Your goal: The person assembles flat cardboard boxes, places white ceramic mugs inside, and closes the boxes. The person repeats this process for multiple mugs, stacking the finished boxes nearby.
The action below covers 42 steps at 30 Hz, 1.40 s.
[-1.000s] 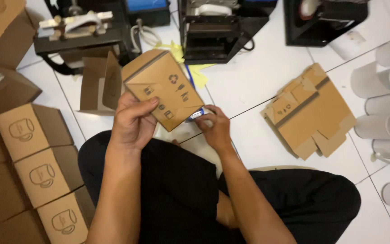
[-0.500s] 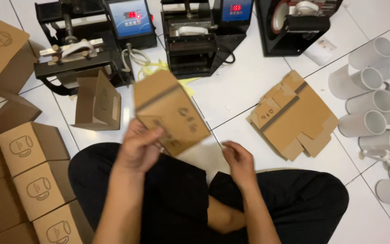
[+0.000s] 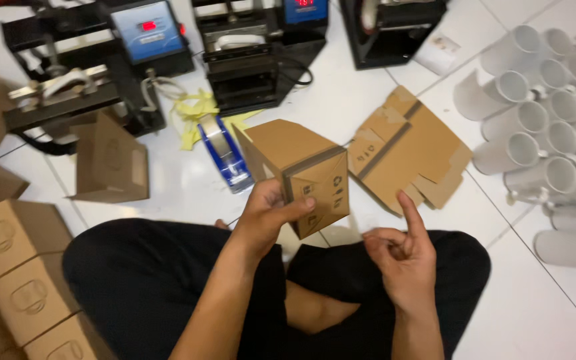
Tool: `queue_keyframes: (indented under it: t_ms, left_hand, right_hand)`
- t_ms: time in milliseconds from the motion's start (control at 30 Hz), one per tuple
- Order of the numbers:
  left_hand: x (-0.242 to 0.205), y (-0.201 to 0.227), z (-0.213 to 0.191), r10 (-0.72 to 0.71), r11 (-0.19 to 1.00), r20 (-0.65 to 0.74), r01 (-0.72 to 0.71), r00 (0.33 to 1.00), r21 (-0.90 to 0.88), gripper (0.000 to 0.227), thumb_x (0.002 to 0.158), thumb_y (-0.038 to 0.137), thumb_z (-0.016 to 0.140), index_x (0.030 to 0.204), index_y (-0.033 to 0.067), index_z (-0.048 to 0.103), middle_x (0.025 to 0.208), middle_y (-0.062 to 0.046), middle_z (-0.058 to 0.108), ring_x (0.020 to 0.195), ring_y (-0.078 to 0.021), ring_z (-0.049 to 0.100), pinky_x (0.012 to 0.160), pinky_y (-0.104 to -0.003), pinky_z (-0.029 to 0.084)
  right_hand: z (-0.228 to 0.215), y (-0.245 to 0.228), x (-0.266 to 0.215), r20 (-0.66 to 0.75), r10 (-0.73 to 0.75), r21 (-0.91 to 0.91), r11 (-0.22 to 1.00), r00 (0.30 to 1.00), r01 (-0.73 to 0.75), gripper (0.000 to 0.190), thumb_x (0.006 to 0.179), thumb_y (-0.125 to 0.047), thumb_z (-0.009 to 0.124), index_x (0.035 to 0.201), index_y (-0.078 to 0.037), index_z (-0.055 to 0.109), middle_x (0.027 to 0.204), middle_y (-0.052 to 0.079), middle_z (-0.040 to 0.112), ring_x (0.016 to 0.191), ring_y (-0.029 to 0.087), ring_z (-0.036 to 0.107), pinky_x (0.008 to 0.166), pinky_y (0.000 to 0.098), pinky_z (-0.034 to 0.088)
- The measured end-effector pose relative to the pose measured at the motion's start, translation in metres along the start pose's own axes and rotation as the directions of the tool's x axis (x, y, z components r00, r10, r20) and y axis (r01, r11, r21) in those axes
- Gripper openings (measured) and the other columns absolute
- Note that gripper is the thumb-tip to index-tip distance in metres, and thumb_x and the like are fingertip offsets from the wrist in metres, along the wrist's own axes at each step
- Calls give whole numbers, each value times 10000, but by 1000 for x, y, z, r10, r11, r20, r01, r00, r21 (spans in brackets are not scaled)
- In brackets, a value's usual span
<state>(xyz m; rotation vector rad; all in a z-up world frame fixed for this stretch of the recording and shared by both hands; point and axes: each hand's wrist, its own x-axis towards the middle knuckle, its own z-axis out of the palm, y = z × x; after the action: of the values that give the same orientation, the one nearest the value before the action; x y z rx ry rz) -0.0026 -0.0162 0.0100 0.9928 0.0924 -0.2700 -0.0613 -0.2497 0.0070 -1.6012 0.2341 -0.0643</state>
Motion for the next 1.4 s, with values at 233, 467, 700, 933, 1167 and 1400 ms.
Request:
queue_keyframes:
  t_ms: [233,467,700,933,1167,1400]
  left_hand:
    - [-7,-2,20,24,996,57,-29,998,87,320,840,144,771,1110,-20,718,1096,-102,762,991,-191,712,858,-315,573]
    - [-15,10,30,44,992,201,-68,979,111,296,901,218,753,1100,10,685,964,-29,716,852,-119,670,716,-246,537]
    - [-22,22,42,81,996,281,-92,956,23,402,901,267,766,1167,-18,668,1048,-51,722,939,-142,672,792,-259,535]
    - [-27,24,50,47,993,209,-69,977,99,352,851,128,802,1152,-17,692,1095,-73,750,977,-131,693,877,-283,604]
    - [-27,24,57,76,991,153,-91,985,99,411,828,120,807,1193,-20,680,1144,-114,752,1029,-168,718,937,-305,610]
    - [-29,31,69,72,994,89,-78,993,75,437,813,108,813,1214,-7,682,1175,-118,753,1063,-179,722,986,-328,611]
  right_hand:
    - [20,-52,-2,162,-63,32,998,985,59,685,831,-11,768,1438,-48,453,811,133,788,752,138,672,734,230,505]
    - [15,-69,1,180,-97,29,995,979,93,693,829,11,754,1416,-70,395,815,139,768,742,131,638,668,234,488]
    - [21,-73,7,134,29,-30,999,991,-25,708,818,55,757,1415,-123,421,812,129,770,589,87,469,604,222,433]
    - [26,-74,8,147,55,-82,996,988,-43,656,840,-3,758,1388,-95,410,777,119,787,569,77,428,580,204,367]
    - [25,-68,11,144,85,-76,994,986,-75,690,831,23,754,1414,-103,407,784,126,772,550,80,475,578,207,427]
    - [28,-67,13,135,121,-108,988,983,-107,670,810,12,783,1364,-113,429,796,102,790,576,75,392,592,195,353]
